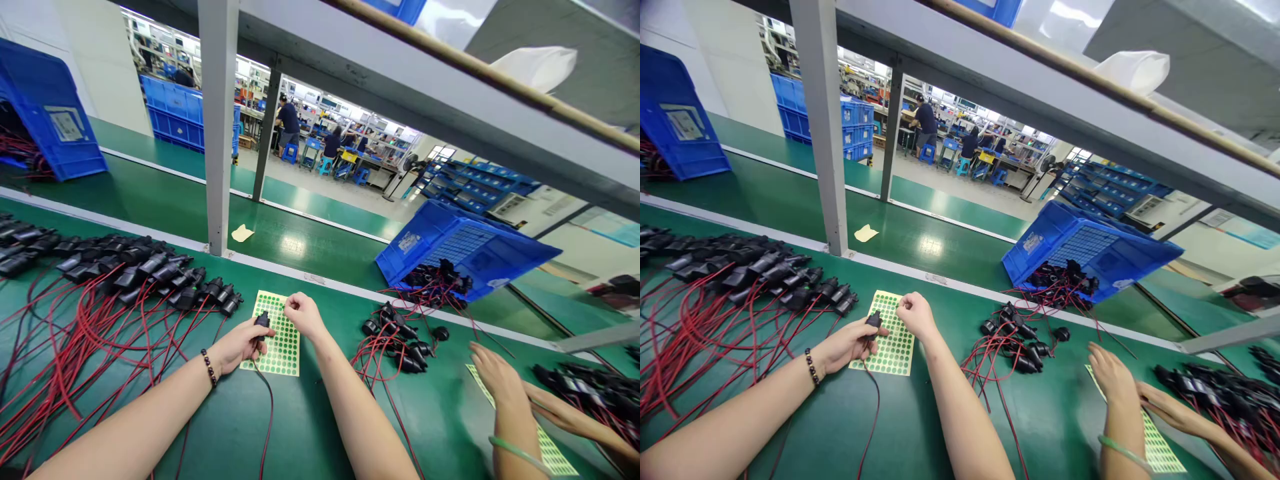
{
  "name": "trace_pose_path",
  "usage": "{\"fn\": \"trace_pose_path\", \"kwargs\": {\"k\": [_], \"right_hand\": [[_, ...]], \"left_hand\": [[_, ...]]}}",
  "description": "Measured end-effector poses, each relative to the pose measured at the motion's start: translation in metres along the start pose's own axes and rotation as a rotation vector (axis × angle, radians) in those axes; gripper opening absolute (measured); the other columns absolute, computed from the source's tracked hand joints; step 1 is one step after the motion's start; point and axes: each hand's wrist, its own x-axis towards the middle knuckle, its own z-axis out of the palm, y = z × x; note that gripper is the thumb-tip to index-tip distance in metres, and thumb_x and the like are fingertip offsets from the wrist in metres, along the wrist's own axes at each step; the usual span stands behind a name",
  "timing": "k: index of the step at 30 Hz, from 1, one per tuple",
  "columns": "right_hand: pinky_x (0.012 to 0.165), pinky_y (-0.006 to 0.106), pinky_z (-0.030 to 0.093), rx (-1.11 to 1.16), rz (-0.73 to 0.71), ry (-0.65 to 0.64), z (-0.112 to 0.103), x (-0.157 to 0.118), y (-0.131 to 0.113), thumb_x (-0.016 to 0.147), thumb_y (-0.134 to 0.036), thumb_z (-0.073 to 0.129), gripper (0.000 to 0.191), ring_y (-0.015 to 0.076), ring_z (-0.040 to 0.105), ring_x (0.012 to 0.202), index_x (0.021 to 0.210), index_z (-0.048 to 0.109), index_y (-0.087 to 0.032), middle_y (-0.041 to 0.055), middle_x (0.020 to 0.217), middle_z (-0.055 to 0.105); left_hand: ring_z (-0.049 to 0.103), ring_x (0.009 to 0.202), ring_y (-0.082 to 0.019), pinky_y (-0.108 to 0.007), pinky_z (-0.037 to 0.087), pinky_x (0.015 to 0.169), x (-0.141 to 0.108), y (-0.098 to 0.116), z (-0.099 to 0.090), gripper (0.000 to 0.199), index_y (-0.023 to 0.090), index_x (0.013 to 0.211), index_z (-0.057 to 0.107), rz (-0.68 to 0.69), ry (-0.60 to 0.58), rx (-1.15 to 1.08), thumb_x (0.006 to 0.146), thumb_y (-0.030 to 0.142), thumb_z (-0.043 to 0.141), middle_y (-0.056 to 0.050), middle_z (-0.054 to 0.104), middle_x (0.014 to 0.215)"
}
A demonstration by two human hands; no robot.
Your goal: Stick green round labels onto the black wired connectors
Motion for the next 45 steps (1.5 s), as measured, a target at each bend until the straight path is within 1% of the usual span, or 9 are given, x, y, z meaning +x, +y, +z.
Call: {"fn": "trace_pose_path", "kwargs": {"k": [3, 7, 9, 11, 16, 20, 26, 34, 45], "right_hand": [[0.058, 0.022, 0.037, 0.224, -0.010, 0.024, -0.009, -0.030, -0.008, 0.068, -0.017, 0.046, 0.007, 0.0107, 0.046, 0.062, 0.063, 0.051, -0.017, -0.0014, 0.067, 0.050], [0.074, 0.027, 0.037, 0.758, 0.015, 0.053, -0.011, -0.065, -0.019, 0.066, -0.015, 0.053, 0.008, 0.0153, 0.049, 0.084, 0.058, 0.052, -0.016, 0.0030, 0.091, 0.053], [0.077, 0.029, 0.037, 0.872, 0.028, 0.046, -0.007, -0.075, -0.022, 0.067, -0.016, 0.056, 0.008, 0.0164, 0.049, 0.086, 0.059, 0.054, -0.016, 0.0040, 0.094, 0.052], [0.077, 0.030, 0.038, 0.907, 0.004, 0.042, -0.003, -0.080, -0.025, 0.069, -0.017, 0.057, 0.009, 0.0165, 0.049, 0.084, 0.060, 0.054, -0.016, 0.0041, 0.089, 0.052], [0.074, 0.029, 0.039, 0.837, -0.109, 0.033, 0.000, -0.083, -0.029, 0.071, -0.015, 0.055, 0.011, 0.0157, 0.050, 0.078, 0.060, 0.054, -0.017, 0.0027, 0.077, 0.051], [0.072, 0.028, 0.039, 0.741, -0.121, 0.004, -0.002, -0.085, -0.030, 0.070, -0.012, 0.055, 0.011, 0.0146, 0.050, 0.077, 0.060, 0.056, -0.017, 0.0025, 0.079, 0.050], [0.080, 0.028, 0.039, 0.618, -0.132, -0.005, 0.000, -0.088, -0.028, 0.069, -0.010, 0.056, 0.010, 0.0149, 0.050, 0.087, 0.062, 0.057, -0.017, 0.0033, 0.091, 0.048], [0.077, 0.027, 0.040, 0.543, -0.154, 0.032, 0.001, -0.090, -0.030, 0.070, -0.010, 0.053, 0.011, 0.0138, 0.051, 0.082, 0.062, 0.053, -0.018, 0.0020, 0.085, 0.048], [0.075, 0.027, 0.040, 0.415, -0.232, 0.047, -0.007, -0.094, -0.037, 0.070, -0.008, 0.049, 0.011, 0.0133, 0.049, 0.081, 0.067, 0.052, -0.018, 0.0027, 0.086, 0.046]], "left_hand": [[0.050, 0.060, -0.008, -0.019, 0.036, 0.049, -0.006, 0.002, 0.002, 0.022, 0.016, 0.094, 0.048, 0.090, -0.063, 0.107, 0.075, 0.024, 0.053, -0.004, 0.055, 0.089], [0.049, 0.083, -0.013, -0.024, 0.039, 0.073, -0.013, 0.002, 0.008, 0.027, 0.017, 0.100, 0.046, 0.337, -0.104, 0.327, 0.074, 0.017, 0.055, -0.004, 0.052, 0.096], [0.047, 0.090, -0.015, -0.027, 0.037, 0.081, -0.016, 0.001, 0.011, 0.029, 0.017, 0.102, 0.044, 0.419, -0.125, 0.402, 0.075, 0.016, 0.053, -0.004, 0.051, 0.097], [0.047, 0.090, -0.015, -0.029, 0.036, 0.083, -0.018, 0.000, 0.013, 0.028, 0.017, 0.102, 0.042, 0.475, -0.125, 0.487, 0.076, 0.016, 0.051, -0.003, 0.050, 0.095], [0.044, 0.079, -0.013, -0.025, 0.036, 0.074, -0.022, 0.001, 0.017, 0.019, 0.017, 0.093, 0.044, 0.549, -0.082, 0.719, 0.075, 0.012, 0.047, -0.001, 0.047, 0.086], [0.042, 0.072, -0.012, -0.023, 0.036, 0.067, -0.022, 0.000, 0.018, 0.016, 0.016, 0.087, 0.046, 0.547, -0.081, 0.795, 0.073, 0.009, 0.045, 0.001, 0.046, 0.079], [0.044, 0.072, -0.012, -0.023, 0.036, 0.066, -0.020, -0.003, 0.018, 0.017, 0.016, 0.085, 0.046, 0.542, -0.099, 0.831, 0.070, 0.008, 0.043, 0.001, 0.047, 0.079], [0.044, 0.072, -0.012, -0.022, 0.036, 0.065, -0.022, -0.001, 0.020, 0.017, 0.016, 0.086, 0.045, 0.528, -0.092, 0.852, 0.070, 0.008, 0.043, 0.001, 0.047, 0.079], [0.041, 0.068, -0.012, -0.022, 0.036, 0.063, -0.023, -0.001, 0.019, 0.013, 0.017, 0.082, 0.044, 0.512, -0.088, 0.883, 0.071, 0.011, 0.043, 0.002, 0.044, 0.076]]}}
